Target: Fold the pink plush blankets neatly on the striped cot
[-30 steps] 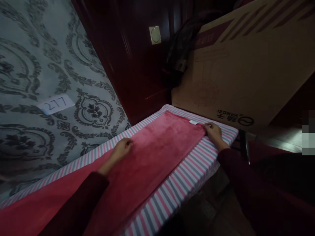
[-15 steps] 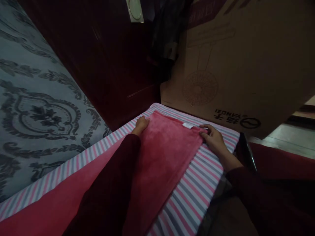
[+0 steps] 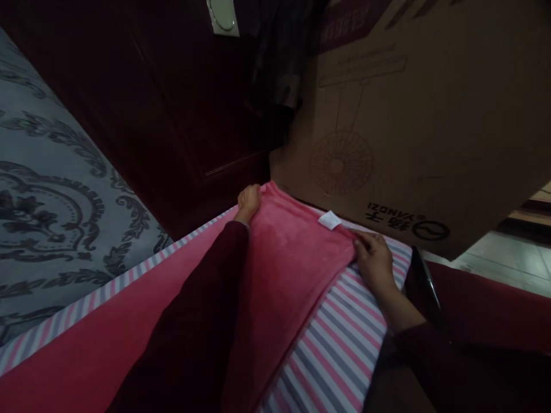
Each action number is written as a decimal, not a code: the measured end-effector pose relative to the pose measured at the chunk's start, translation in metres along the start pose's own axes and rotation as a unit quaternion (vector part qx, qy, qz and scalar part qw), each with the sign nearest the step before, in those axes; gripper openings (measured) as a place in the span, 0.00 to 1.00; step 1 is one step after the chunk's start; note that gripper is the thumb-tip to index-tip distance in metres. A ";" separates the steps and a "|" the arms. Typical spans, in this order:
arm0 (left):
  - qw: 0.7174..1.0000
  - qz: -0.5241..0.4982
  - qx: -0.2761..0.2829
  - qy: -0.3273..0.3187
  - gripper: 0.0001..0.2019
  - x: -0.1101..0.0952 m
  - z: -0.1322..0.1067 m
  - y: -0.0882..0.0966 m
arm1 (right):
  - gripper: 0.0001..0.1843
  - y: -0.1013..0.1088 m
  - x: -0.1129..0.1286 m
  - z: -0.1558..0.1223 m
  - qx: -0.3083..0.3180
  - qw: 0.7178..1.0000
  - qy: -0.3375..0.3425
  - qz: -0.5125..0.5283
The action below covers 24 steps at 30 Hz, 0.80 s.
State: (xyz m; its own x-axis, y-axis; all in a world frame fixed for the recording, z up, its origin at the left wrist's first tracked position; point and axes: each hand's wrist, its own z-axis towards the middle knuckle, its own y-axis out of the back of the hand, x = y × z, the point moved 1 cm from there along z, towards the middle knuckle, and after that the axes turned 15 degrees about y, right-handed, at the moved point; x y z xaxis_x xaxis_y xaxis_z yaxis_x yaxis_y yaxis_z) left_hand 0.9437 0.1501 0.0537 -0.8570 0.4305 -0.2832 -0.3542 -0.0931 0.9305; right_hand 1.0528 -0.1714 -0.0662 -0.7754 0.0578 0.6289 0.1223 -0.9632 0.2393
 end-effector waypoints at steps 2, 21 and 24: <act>0.999 0.016 0.038 0.019 0.16 0.005 -0.004 -0.023 | 0.22 -0.003 -0.009 -0.002 0.043 0.999 -0.028 -0.018; 0.985 -0.105 0.121 -0.065 0.17 0.003 0.019 -0.058 | 0.31 0.003 0.007 0.001 0.122 0.987 -0.083 -0.071; 0.978 -0.135 0.139 -0.076 0.15 0.005 0.027 -0.065 | 0.26 0.003 0.007 0.001 0.104 0.993 -0.057 -0.014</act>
State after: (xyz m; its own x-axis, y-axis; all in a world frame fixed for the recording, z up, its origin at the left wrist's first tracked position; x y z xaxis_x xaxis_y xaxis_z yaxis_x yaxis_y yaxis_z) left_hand 0.9725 0.1824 -0.0020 -0.6724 0.5368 -0.5097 -0.4274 0.2807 0.8594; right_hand 1.0483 -0.1734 -0.0604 -0.7070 0.1240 0.6962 0.2366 -0.8863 0.3981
